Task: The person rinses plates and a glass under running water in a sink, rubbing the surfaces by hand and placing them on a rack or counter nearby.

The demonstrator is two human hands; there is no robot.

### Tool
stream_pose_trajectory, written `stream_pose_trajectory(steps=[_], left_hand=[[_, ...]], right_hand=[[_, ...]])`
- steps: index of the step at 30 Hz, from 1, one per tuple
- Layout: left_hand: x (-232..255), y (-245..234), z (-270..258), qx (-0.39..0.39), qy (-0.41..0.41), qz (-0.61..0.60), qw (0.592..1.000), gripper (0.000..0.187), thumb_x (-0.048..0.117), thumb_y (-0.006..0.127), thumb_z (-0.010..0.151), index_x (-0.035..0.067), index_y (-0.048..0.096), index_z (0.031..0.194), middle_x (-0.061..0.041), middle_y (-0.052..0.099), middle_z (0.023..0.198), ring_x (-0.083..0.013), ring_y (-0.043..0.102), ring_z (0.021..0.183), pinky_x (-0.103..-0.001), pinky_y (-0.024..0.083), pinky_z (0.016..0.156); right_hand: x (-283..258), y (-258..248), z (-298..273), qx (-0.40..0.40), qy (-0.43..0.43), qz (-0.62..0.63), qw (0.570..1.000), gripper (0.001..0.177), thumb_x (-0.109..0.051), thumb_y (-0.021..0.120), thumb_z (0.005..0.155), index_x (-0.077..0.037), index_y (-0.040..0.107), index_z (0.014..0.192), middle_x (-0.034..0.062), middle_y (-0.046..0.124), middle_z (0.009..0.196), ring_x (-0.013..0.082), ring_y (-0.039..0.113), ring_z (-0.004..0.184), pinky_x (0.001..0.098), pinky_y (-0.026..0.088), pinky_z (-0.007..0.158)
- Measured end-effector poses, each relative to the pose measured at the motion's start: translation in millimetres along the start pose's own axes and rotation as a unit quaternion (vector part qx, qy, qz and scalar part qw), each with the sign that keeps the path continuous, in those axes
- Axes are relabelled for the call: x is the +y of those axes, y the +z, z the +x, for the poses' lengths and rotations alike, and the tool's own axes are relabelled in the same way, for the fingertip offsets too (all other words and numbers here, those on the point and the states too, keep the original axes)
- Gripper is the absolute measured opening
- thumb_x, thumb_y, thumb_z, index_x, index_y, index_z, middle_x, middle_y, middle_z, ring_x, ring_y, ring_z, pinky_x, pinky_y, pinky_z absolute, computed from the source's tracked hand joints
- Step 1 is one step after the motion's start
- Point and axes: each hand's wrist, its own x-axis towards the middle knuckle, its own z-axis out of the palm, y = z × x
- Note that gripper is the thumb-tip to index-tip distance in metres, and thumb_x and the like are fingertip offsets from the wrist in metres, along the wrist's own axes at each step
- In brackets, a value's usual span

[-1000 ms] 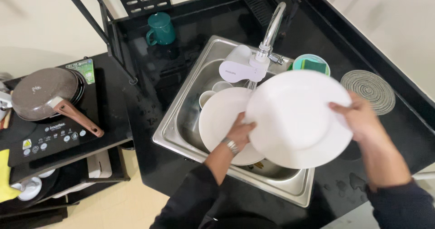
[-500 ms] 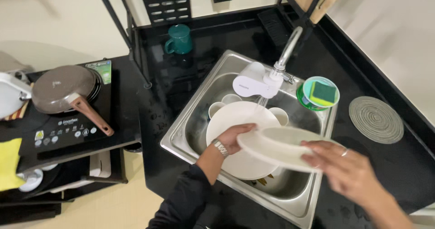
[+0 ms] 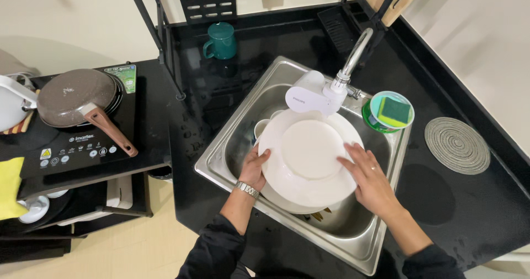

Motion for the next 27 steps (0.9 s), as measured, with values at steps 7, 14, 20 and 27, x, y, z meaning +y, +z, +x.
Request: stream_pose_trajectory(steps=[7,14,20,27], left_hand=[[-15.1,-2.2,7.3,0.04,0.028,-0.024,0.998,0.041,0.004,0.07,0.093,0.008,0.061,0.133,-0.017,0.073,0.115,-0.0319,0.075,0.096,-0.043,0.064,0.083],[-30.3,-13.9,19.9,0.061,0.045,-0.057,0.996,0.037,0.002,0.067,0.094,0.014,0.061,0.128,-0.014,0.073,0.118,-0.0329,0.074,0.101,-0.043,0.065,0.086],[-27.5,-15.4,17.4,0.075,0.051,-0.073,0.993,0.036,0.002,0.066,0.095,0.016,0.061,0.127,-0.014,0.074,0.118,-0.0329,0.074,0.1,-0.044,0.065,0.085],[-33.6,-3.0,-2.9,0.045,0.033,-0.059,0.997,0.035,-0.001,0.067,0.094,0.014,0.061,0.124,-0.015,0.074,0.113,-0.0326,0.075,0.099,-0.044,0.066,0.084]], right_hand=[[6.1,18.6,0.0,-0.036,0.122,0.036,0.991,0.083,0.01,0.052,0.079,-0.018,0.046,0.156,0.0115,0.037,0.166,0.0345,0.034,0.152,0.0557,0.029,0.121],[-6.0,48.3,26.0,-0.041,0.204,0.026,0.978,0.058,-0.024,0.056,0.101,-0.001,0.045,0.154,0.0265,0.041,0.16,0.0455,0.04,0.147,0.0627,0.032,0.118],[-40.7,71.8,57.4,-0.023,0.179,0.004,0.984,0.062,-0.027,0.049,0.104,0.005,0.037,0.156,0.0317,0.038,0.158,0.0508,0.035,0.148,0.063,0.026,0.119],[-65.0,90.6,114.3,-0.094,0.029,0.014,0.995,0.052,-0.034,0.042,0.107,-0.03,0.039,0.159,0.0104,0.024,0.17,0.0437,0.025,0.154,0.0677,0.026,0.117]])
